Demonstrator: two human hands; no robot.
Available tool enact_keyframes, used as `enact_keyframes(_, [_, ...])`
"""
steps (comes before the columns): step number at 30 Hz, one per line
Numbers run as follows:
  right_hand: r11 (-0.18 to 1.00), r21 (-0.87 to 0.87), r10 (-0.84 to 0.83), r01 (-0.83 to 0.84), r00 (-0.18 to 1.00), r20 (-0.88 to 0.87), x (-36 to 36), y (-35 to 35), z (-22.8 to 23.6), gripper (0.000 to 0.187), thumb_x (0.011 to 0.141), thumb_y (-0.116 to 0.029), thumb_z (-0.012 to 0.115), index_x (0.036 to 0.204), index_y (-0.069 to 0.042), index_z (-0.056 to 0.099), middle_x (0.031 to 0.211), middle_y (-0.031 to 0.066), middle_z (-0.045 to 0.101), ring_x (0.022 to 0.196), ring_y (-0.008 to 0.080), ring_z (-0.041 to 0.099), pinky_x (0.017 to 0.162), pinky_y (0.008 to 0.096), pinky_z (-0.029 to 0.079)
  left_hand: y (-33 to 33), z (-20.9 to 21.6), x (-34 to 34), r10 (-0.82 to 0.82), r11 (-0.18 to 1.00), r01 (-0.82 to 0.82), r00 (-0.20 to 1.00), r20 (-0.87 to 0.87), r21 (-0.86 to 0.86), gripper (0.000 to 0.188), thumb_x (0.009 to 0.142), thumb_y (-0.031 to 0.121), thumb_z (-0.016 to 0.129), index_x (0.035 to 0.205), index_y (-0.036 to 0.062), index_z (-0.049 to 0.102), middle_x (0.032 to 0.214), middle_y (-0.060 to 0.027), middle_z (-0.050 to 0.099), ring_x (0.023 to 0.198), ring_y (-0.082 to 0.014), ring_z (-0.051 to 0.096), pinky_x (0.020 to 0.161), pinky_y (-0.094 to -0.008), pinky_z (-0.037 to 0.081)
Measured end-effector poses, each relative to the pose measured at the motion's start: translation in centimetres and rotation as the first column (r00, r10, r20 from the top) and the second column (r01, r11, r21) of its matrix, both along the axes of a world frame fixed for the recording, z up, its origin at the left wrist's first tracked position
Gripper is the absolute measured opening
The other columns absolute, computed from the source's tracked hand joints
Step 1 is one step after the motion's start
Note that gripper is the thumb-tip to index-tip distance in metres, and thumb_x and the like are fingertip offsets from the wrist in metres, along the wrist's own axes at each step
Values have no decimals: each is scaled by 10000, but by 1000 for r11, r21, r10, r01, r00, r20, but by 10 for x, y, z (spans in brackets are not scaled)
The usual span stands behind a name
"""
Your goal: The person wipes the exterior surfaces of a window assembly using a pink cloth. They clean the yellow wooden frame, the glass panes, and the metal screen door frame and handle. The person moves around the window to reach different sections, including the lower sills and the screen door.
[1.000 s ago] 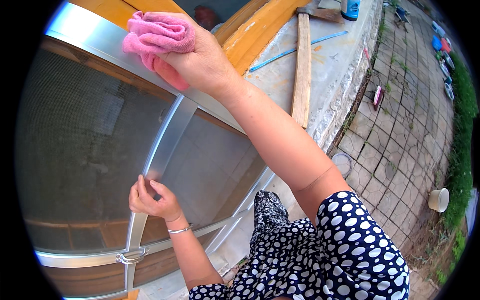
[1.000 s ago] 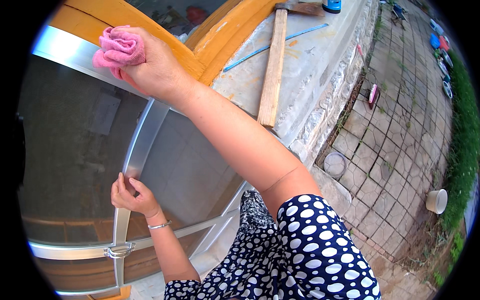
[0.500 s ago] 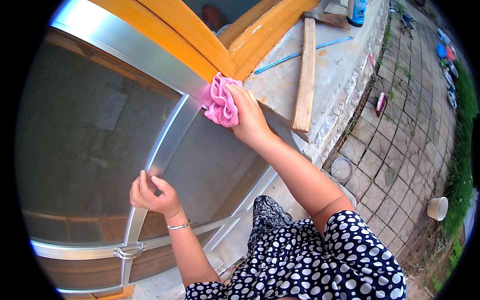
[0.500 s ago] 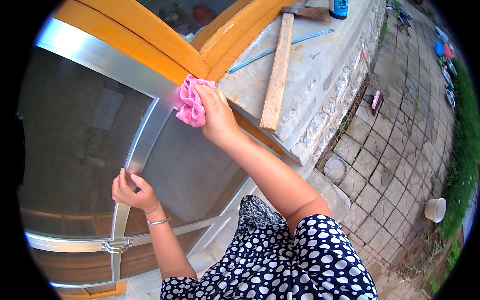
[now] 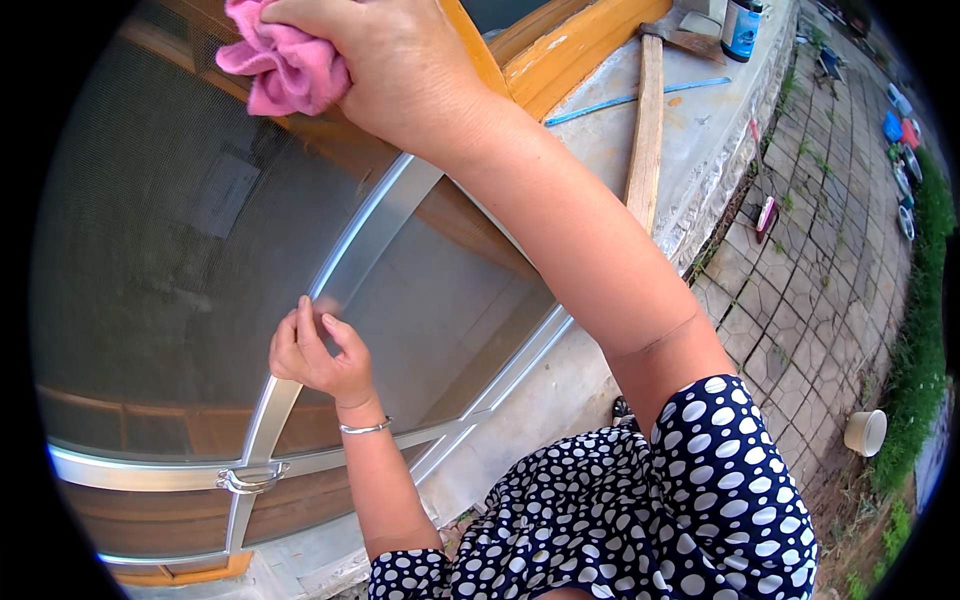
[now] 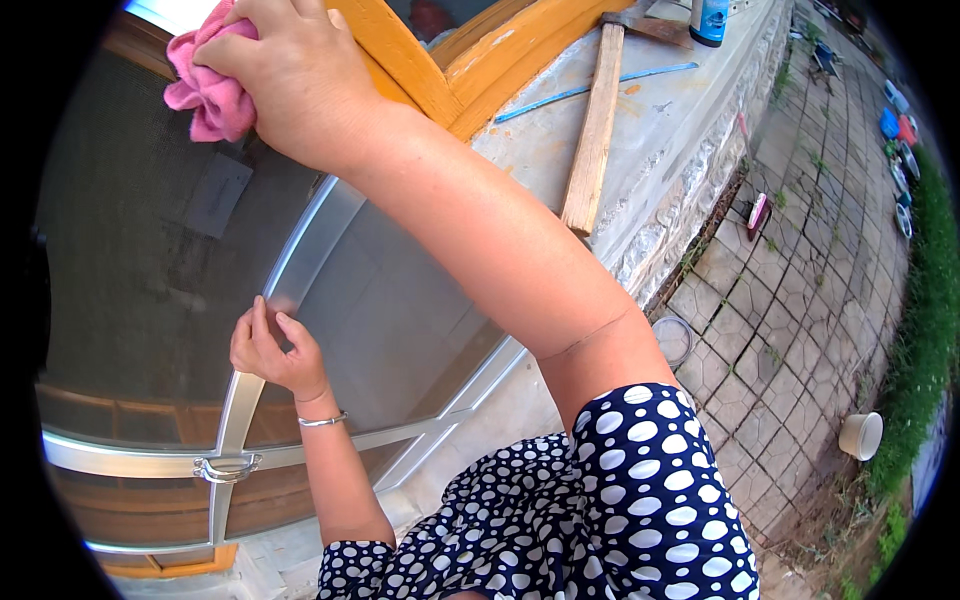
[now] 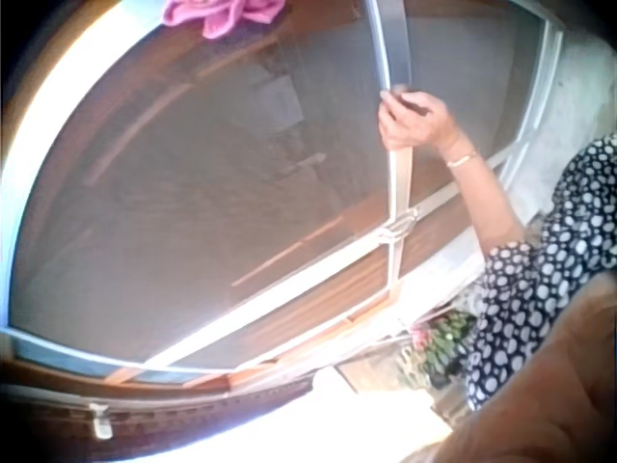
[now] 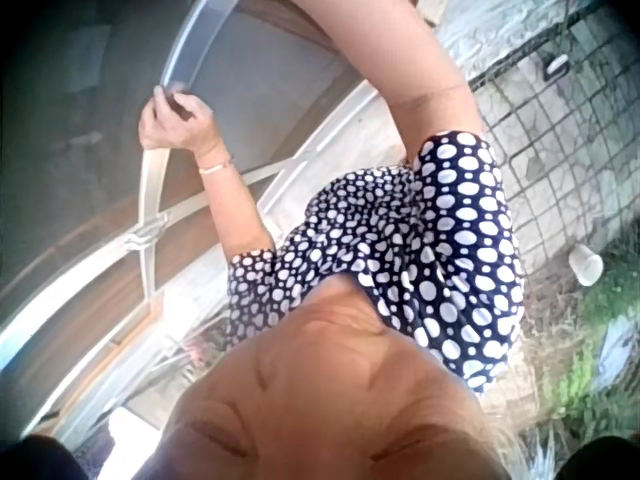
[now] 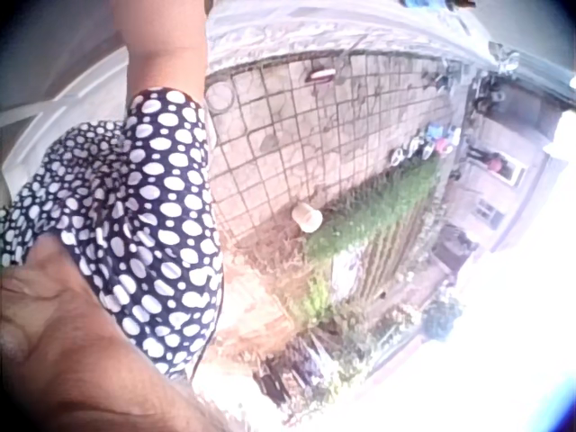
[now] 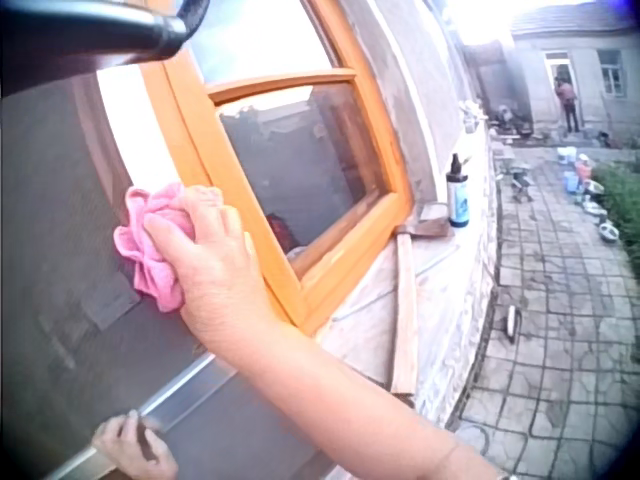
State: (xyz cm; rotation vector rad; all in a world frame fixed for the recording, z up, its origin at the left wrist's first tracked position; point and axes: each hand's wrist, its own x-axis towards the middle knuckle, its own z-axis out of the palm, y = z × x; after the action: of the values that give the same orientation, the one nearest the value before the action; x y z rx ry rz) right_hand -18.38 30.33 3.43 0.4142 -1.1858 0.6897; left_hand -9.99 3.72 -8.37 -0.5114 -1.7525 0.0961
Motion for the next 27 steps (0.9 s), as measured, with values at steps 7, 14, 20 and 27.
enact_keyframes(7, [973, -197, 184, -120, 917, 354, 13, 0, -130, 508, 629, -35, 867, 1086, -137, 670, 1144, 102, 580, 1075, 336, 545, 896, 399, 482, 4, 0, 0, -20, 1000, 19, 999, 36, 14, 301, 887, 119, 612, 1172, 60, 686, 1076, -40, 593, 965, -228, 521, 855, -383, 399])
enact_keyframes(14, [879, -464, 401, -107, 693, 600, 59, -41, -289, 448, 646, -50, 864, 1026, -118, 638, 1103, 99, 554, 1083, 321, 551, 924, 386, 479, -5, -1, 2, -29, 1000, 29, 999, 41, 0, 290, 884, 121, 617, 1157, 66, 698, 1066, -42, 585, 920, -222, 528, 799, -367, 406])
enact_keyframes(20, [726, -663, 538, 182, 450, 713, 57, -32, -419, 306, 776, -58, 768, 1044, -57, 622, 1049, 86, 657, 987, 217, 626, 876, 330, 504, 0, 1, -1, -66, 998, 66, 997, 36, 10, 336, 866, 122, 634, 1194, 94, 701, 1089, -39, 591, 973, -219, 547, 869, -382, 388])
enact_keyframes(27, [803, -595, 491, -36, 606, 626, 53, -36, -278, 297, 788, -2, 738, 1066, -50, 644, 1086, 83, 634, 1045, 184, 613, 934, 310, 476, -6, -1, 7, -17, 1000, 16, 998, 54, 11, 360, 844, 122, 641, 1199, 118, 699, 1123, -45, 578, 1015, -243, 527, 900, -396, 396])
